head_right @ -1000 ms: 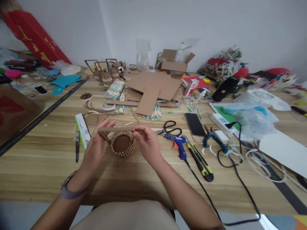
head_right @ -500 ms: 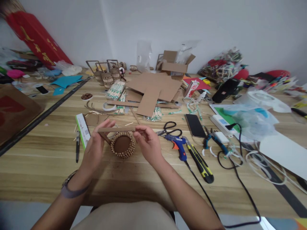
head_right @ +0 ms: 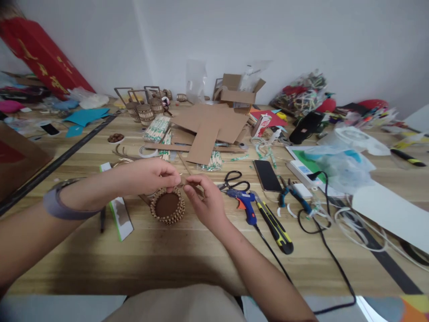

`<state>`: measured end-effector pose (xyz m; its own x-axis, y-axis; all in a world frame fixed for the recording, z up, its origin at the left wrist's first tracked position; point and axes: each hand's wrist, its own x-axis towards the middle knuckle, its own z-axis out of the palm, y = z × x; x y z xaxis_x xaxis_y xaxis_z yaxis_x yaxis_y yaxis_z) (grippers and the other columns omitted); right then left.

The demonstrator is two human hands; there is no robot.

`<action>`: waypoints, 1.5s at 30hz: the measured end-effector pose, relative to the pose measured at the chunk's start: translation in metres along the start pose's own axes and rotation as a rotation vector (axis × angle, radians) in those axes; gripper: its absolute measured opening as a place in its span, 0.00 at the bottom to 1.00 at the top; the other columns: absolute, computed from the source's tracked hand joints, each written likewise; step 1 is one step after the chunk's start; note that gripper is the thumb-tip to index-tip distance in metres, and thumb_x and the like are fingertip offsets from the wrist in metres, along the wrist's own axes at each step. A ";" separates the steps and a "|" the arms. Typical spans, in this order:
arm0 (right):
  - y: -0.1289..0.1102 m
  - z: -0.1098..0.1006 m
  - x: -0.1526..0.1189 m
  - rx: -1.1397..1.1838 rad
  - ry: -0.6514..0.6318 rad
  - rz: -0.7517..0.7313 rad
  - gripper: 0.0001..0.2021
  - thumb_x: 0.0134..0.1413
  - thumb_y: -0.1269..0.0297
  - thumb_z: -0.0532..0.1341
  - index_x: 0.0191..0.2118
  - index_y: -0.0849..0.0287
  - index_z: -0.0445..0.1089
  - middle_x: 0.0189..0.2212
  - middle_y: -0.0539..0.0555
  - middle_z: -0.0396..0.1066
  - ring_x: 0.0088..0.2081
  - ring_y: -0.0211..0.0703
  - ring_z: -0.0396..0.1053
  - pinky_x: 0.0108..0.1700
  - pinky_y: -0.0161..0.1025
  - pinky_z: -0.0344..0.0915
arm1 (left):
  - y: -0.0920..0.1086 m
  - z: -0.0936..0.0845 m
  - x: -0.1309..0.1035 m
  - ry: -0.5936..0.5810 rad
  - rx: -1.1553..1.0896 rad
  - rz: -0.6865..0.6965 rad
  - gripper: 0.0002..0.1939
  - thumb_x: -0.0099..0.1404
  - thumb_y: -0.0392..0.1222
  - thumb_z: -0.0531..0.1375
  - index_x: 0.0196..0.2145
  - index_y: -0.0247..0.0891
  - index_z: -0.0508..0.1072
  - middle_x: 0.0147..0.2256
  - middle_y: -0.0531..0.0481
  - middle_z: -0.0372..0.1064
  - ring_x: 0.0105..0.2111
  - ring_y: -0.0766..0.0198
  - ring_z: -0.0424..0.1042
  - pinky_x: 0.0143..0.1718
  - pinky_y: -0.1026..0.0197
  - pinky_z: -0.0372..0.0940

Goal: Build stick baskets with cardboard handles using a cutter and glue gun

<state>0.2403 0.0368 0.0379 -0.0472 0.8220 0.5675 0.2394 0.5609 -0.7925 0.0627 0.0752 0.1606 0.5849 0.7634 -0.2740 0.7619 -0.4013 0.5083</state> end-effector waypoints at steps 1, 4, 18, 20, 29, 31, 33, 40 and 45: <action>-0.001 -0.001 0.001 -0.024 -0.005 -0.026 0.04 0.64 0.61 0.62 0.41 0.53 0.72 0.34 0.52 0.75 0.35 0.42 0.73 0.37 0.39 0.68 | -0.002 -0.001 0.002 -0.006 -0.022 -0.013 0.17 0.63 0.51 0.53 0.25 0.38 0.73 0.23 0.53 0.67 0.24 0.66 0.62 0.26 0.63 0.52; -0.007 -0.004 0.003 -0.107 -0.021 -0.101 0.03 0.64 0.64 0.61 0.41 0.53 0.71 0.33 0.51 0.74 0.32 0.40 0.70 0.33 0.37 0.66 | -0.008 -0.002 0.006 -0.021 -0.086 -0.023 0.17 0.61 0.53 0.56 0.25 0.38 0.74 0.24 0.53 0.69 0.25 0.65 0.63 0.28 0.63 0.52; -0.016 -0.001 0.007 -0.006 -0.025 -0.094 0.03 0.62 0.66 0.63 0.41 0.53 0.73 0.32 0.51 0.73 0.32 0.40 0.69 0.32 0.36 0.65 | -0.011 -0.003 0.005 -0.078 -0.281 -0.031 0.15 0.56 0.54 0.58 0.24 0.39 0.72 0.24 0.53 0.68 0.27 0.63 0.65 0.30 0.62 0.54; -0.010 0.003 0.004 0.065 -0.006 -0.067 0.03 0.63 0.63 0.64 0.41 0.52 0.73 0.32 0.51 0.72 0.31 0.39 0.68 0.32 0.36 0.64 | -0.011 -0.002 0.005 -0.068 -0.280 -0.024 0.15 0.56 0.54 0.58 0.23 0.39 0.72 0.24 0.52 0.68 0.28 0.62 0.66 0.30 0.62 0.55; -0.002 0.021 0.000 0.340 0.105 -0.075 0.04 0.63 0.57 0.65 0.39 0.49 0.73 0.36 0.51 0.73 0.39 0.42 0.72 0.43 0.42 0.69 | -0.012 -0.001 0.007 -0.133 -0.498 -0.030 0.16 0.55 0.53 0.63 0.22 0.38 0.71 0.23 0.53 0.66 0.25 0.65 0.62 0.29 0.62 0.53; -0.002 0.024 0.001 0.373 0.116 -0.092 0.02 0.63 0.60 0.65 0.39 0.48 0.74 0.38 0.51 0.73 0.42 0.42 0.72 0.48 0.44 0.68 | -0.013 -0.001 0.007 -0.148 -0.533 -0.055 0.16 0.54 0.53 0.64 0.22 0.38 0.70 0.22 0.53 0.65 0.24 0.66 0.61 0.28 0.62 0.52; -0.002 0.025 0.000 0.370 0.130 -0.104 0.02 0.62 0.62 0.66 0.40 0.48 0.74 0.39 0.50 0.73 0.43 0.42 0.71 0.49 0.45 0.67 | -0.014 -0.001 0.008 -0.174 -0.560 -0.066 0.16 0.53 0.52 0.65 0.21 0.38 0.70 0.22 0.54 0.65 0.24 0.67 0.60 0.27 0.62 0.50; -0.003 0.021 -0.003 0.302 0.147 -0.075 0.04 0.61 0.66 0.66 0.39 0.49 0.75 0.36 0.49 0.72 0.37 0.40 0.68 0.40 0.40 0.65 | -0.011 -0.001 0.008 -0.137 -0.616 -0.063 0.13 0.51 0.50 0.65 0.22 0.38 0.71 0.22 0.56 0.65 0.23 0.68 0.59 0.27 0.64 0.52; -0.006 0.017 -0.004 0.199 0.166 0.015 0.03 0.60 0.62 0.66 0.40 0.51 0.75 0.32 0.48 0.70 0.32 0.39 0.65 0.37 0.39 0.63 | -0.013 -0.007 0.005 -0.122 -0.359 -0.049 0.16 0.57 0.54 0.61 0.23 0.39 0.74 0.22 0.54 0.66 0.23 0.66 0.60 0.27 0.63 0.51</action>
<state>0.2228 0.0317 0.0362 0.1185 0.8122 0.5712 0.0422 0.5706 -0.8201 0.0538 0.0874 0.1581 0.5958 0.7024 -0.3894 0.6567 -0.1469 0.7397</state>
